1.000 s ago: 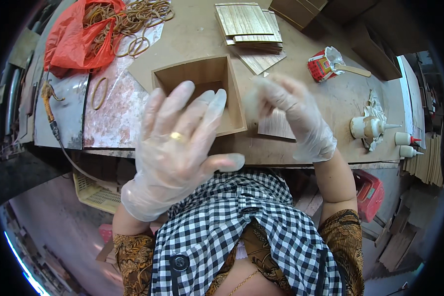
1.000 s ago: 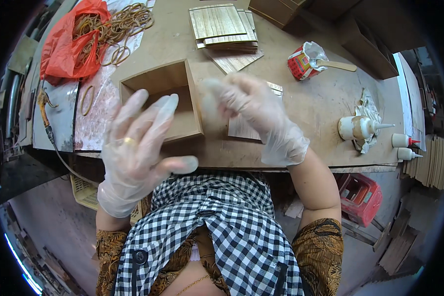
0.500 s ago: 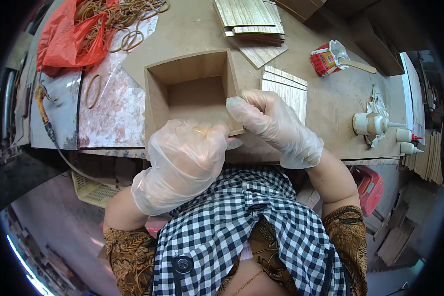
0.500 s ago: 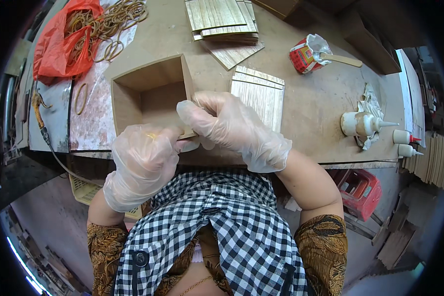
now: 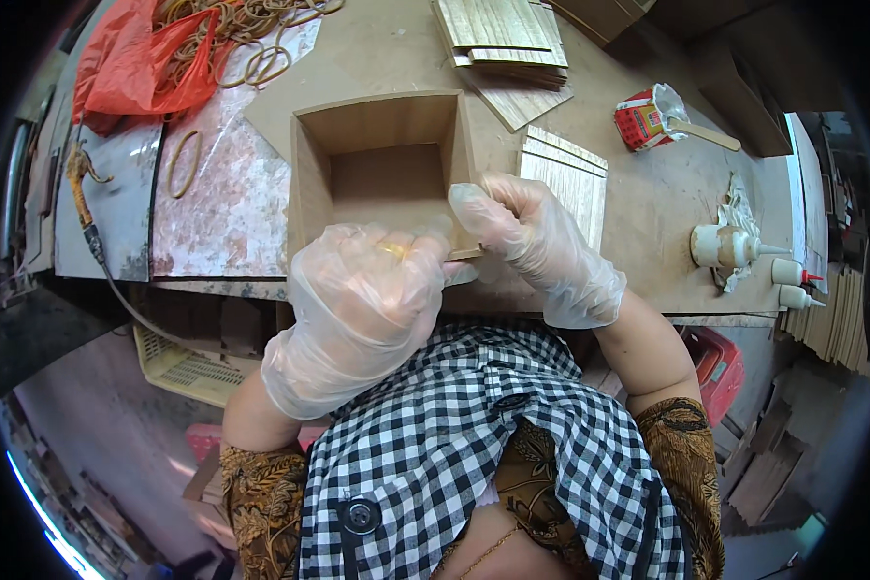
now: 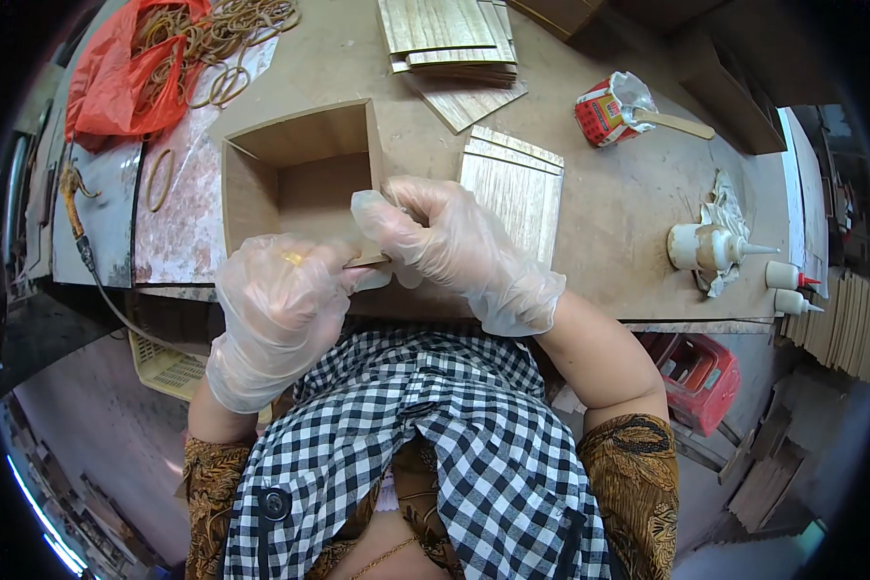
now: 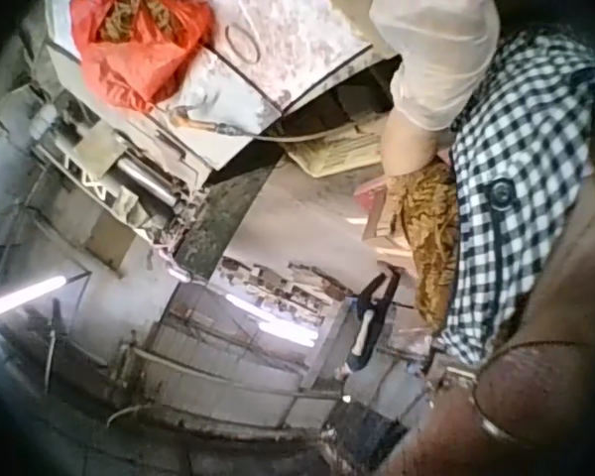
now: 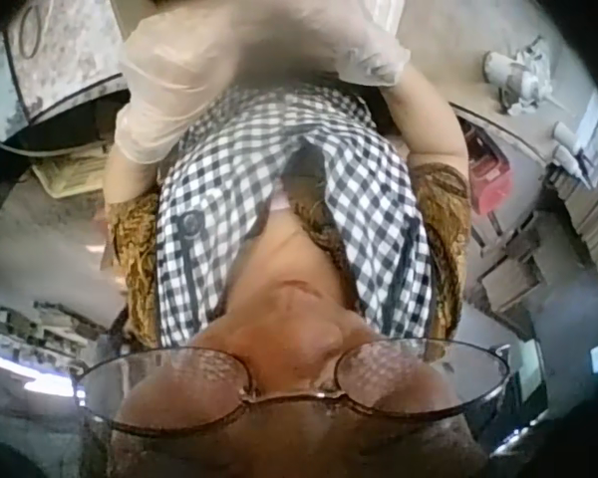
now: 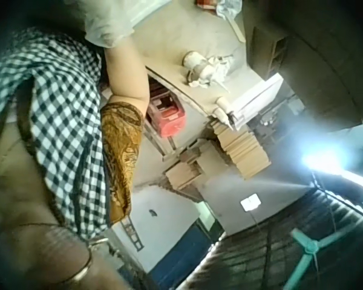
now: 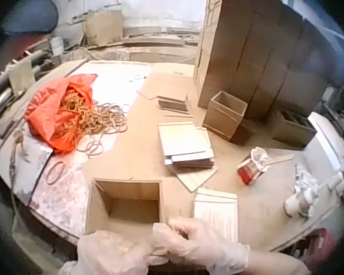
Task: The person assembles small cardboard boxes by hand. They pick up pre-cut cardboard pieces, fold them into a box shape, and secure the structure using rubber bands. The process is repeated for multiple boxes, with the person handling the cardboard and rubber bands directly.
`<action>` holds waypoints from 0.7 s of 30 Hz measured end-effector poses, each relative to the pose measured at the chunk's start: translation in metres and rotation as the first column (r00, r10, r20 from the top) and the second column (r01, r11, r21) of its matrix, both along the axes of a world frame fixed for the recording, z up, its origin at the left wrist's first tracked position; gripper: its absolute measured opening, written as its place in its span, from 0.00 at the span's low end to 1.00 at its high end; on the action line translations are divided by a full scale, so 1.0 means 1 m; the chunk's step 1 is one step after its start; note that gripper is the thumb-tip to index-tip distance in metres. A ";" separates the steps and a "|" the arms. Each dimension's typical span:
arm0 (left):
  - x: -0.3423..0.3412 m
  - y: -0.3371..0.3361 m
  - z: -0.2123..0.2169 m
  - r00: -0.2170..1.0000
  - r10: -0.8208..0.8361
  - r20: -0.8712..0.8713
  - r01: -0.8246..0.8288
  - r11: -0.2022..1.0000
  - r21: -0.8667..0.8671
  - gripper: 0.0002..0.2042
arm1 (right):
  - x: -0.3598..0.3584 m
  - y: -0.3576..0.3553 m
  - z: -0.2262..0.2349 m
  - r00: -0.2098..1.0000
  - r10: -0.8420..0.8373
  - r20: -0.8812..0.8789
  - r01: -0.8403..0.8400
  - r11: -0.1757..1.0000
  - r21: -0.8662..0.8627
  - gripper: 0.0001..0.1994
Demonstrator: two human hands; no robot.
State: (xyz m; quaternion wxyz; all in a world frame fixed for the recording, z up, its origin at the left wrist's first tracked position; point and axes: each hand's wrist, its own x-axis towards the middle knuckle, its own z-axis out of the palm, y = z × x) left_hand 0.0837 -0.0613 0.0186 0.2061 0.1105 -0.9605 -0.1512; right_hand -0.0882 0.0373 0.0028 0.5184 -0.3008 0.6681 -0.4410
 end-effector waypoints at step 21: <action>0.030 -0.043 -0.002 0.822 0.456 -0.342 -0.254 0.830 0.497 0.21 | -0.018 -0.012 -0.002 0.934 -0.358 0.004 0.342 0.890 -0.302 0.15</action>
